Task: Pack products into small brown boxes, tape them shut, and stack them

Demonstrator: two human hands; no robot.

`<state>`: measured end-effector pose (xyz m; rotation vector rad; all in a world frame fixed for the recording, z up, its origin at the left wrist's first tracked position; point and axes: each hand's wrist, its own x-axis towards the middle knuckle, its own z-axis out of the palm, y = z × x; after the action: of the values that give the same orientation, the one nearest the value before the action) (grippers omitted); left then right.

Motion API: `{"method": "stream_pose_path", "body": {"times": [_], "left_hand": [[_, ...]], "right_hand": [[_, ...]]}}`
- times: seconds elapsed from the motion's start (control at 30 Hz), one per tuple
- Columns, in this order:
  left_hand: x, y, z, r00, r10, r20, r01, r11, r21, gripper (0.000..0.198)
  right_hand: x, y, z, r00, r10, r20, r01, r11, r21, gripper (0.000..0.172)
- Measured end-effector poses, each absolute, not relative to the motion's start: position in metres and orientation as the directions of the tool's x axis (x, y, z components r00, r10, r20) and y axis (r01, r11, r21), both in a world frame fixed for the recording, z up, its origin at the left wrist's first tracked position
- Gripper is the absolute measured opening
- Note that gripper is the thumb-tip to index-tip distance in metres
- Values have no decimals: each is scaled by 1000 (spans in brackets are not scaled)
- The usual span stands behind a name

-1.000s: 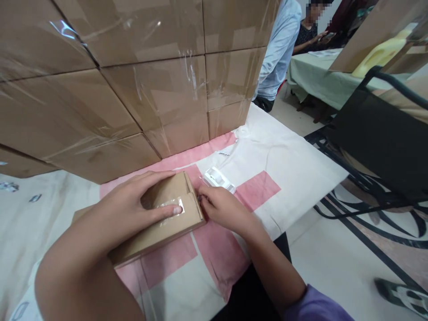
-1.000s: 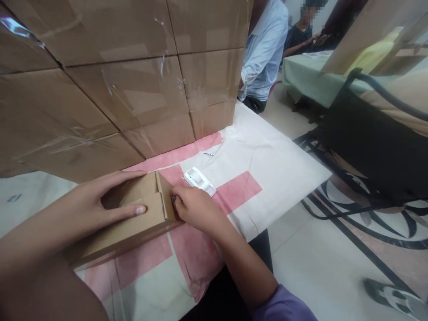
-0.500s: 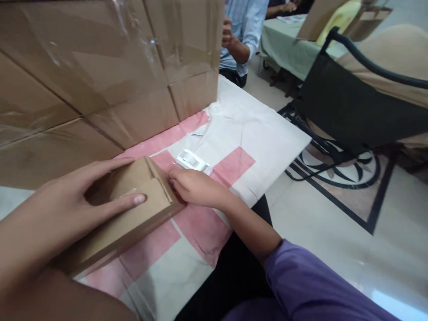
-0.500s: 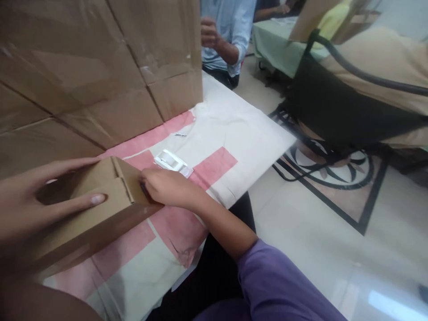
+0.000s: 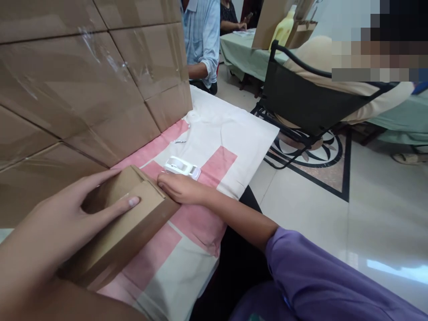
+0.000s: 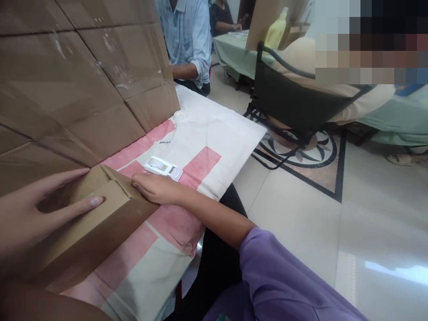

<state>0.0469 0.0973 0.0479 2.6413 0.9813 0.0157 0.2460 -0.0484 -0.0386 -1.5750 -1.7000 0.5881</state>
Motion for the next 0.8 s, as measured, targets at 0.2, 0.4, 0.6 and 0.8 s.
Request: {"method": "stream_pose_path", "body": {"times": [0.2,0.4,0.6,0.8], "left_hand": [[58,78,70,686,702,-191,718,-610,336,81],[57,73,71,657,736,-164,727,-560,397,76],[54,79,68,720,676,-158,669,-617,414,78],[44,82,60,780,615,-115,567,-616,547,80]], "right_hand": [[240,-37,-60,118,943,311,551,198,-810,18],[234,-32,-73,220,922,317,446,194,-874,27],[235,-29,-71,224,887,403,320,323,-891,65],[234,-68,-55,-127,930,345,347,368,-863,127]]}}
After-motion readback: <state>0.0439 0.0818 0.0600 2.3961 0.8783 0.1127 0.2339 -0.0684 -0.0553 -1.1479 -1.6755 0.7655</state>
